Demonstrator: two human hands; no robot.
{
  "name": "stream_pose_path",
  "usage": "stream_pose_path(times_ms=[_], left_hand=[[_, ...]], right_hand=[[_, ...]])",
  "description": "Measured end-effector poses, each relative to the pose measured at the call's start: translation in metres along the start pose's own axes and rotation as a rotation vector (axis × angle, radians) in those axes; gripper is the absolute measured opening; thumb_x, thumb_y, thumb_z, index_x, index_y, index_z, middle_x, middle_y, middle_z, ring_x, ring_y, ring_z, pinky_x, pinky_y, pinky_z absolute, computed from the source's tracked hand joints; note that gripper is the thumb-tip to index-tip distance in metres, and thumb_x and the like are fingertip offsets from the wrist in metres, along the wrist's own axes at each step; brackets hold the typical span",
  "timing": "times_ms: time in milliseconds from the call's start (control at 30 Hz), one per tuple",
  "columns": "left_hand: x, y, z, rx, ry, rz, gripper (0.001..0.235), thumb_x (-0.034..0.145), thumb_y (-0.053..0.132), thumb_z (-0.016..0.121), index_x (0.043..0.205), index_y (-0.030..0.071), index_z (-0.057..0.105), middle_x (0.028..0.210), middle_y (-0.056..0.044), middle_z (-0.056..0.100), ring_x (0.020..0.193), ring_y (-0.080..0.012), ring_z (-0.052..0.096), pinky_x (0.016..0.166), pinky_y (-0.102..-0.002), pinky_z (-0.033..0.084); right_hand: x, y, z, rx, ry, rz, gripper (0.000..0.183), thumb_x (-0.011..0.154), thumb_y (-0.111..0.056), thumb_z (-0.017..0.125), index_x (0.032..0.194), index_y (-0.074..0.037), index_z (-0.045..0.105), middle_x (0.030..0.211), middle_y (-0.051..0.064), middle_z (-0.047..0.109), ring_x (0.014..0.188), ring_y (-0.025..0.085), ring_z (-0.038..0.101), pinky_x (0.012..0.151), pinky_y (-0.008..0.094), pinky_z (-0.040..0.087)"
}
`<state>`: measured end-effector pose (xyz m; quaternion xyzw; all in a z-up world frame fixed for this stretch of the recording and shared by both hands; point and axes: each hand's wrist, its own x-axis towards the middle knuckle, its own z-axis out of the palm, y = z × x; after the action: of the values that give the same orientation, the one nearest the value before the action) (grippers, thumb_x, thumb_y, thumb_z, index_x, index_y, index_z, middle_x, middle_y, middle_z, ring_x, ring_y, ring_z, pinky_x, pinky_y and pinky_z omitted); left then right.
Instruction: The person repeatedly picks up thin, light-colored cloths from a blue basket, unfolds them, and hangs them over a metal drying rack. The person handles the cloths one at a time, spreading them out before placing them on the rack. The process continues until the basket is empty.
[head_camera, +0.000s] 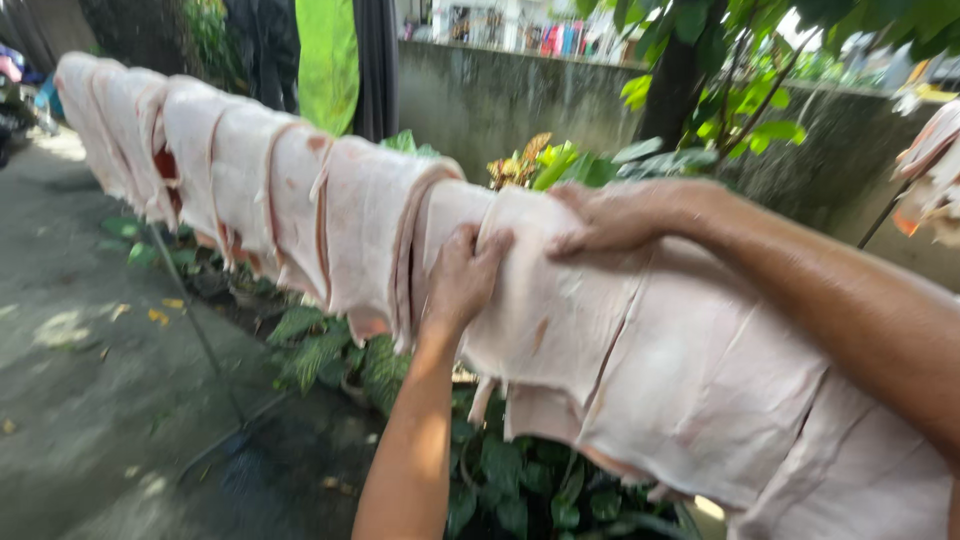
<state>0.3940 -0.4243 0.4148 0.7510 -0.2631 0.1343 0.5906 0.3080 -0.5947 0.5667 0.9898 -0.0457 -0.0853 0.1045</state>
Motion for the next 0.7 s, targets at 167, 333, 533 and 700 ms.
stream_pose_path(times_ms=[167,333,533,700], left_hand=[[0.002,-0.024,0.015,-0.289,0.051,0.009,0.049,0.090,0.042,0.072,0.113,-0.001,0.066,0.093,-0.011,0.075,0.085,-0.0203,0.072,0.076,-0.033,0.058],[-0.019,-0.027,0.005,-0.312,-0.008,0.032,0.061,0.090,0.043,0.072,0.129,-0.001,0.058,0.106,-0.011,0.073,0.098,-0.0211,0.072,0.085,-0.034,0.059],[-0.113,-0.075,-0.046,-0.202,0.006,-0.071,0.062,0.094,0.040,0.070,0.140,0.002,0.053,0.119,-0.013,0.069,0.110,-0.0236,0.068,0.095,-0.037,0.056],[-0.281,-0.171,-0.112,-0.031,-0.020,-0.323,0.050,0.096,0.033,0.068,0.134,0.002,0.059,0.109,-0.016,0.074,0.103,-0.0268,0.074,0.090,-0.038,0.058]], right_hand=[[-0.002,0.002,0.009,0.046,0.017,0.154,0.114,0.078,-0.075,0.058,0.166,-0.019,0.013,0.150,0.027,0.051,0.137,0.041,0.055,0.115,0.049,0.044],[-0.031,-0.027,0.007,-0.079,0.327,0.041,0.085,0.096,-0.065,0.059,0.148,0.000,0.042,0.133,0.035,0.059,0.120,0.049,0.059,0.099,0.056,0.047],[-0.093,-0.110,0.078,0.250,0.535,-0.280,0.057,0.102,-0.040,0.065,0.135,0.006,0.058,0.107,0.025,0.068,0.095,0.033,0.067,0.081,0.044,0.055],[-0.109,-0.228,0.247,0.537,0.101,-0.939,0.034,0.092,-0.033,0.068,0.110,-0.004,0.068,0.101,0.015,0.069,0.094,0.036,0.068,0.079,0.046,0.055]])
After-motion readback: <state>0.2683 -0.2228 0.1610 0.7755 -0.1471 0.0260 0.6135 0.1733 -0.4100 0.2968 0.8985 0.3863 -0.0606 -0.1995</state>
